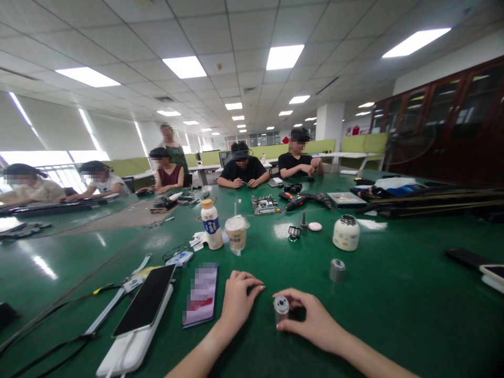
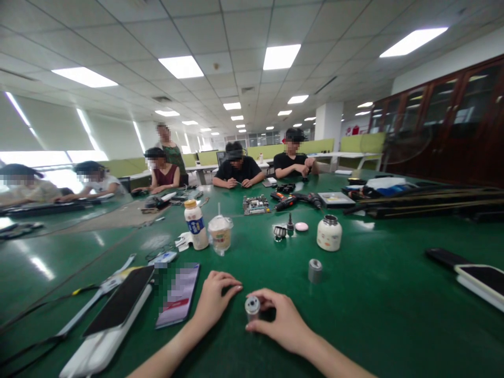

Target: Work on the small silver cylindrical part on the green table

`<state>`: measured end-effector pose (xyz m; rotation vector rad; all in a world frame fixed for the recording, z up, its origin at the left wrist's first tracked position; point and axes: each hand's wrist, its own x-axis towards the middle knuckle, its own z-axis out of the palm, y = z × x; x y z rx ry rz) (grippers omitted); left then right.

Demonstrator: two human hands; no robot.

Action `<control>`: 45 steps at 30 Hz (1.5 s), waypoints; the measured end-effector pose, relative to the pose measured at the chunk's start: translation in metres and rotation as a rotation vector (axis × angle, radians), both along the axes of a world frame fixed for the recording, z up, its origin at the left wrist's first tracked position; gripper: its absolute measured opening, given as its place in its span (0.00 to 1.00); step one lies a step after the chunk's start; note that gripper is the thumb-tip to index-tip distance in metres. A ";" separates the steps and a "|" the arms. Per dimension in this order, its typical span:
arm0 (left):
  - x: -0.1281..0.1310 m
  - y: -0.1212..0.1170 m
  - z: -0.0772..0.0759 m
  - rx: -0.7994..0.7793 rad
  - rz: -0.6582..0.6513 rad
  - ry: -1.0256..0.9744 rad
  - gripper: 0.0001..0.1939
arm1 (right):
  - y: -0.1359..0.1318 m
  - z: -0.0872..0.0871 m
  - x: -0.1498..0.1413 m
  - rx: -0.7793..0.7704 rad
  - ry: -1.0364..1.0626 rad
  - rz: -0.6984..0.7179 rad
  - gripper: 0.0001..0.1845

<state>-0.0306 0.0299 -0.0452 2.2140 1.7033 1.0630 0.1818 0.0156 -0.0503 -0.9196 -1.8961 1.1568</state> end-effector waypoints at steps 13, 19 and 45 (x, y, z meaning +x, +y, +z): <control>0.031 -0.031 0.026 0.082 -0.286 -0.183 0.03 | 0.002 -0.004 0.000 0.074 0.020 0.021 0.18; 0.027 -0.028 0.042 0.008 -0.354 -0.042 0.04 | 0.001 -0.004 0.001 0.083 -0.004 0.017 0.18; 0.031 -0.041 0.053 -0.095 -0.342 -0.133 0.22 | 0.003 -0.004 0.001 0.086 0.015 0.024 0.20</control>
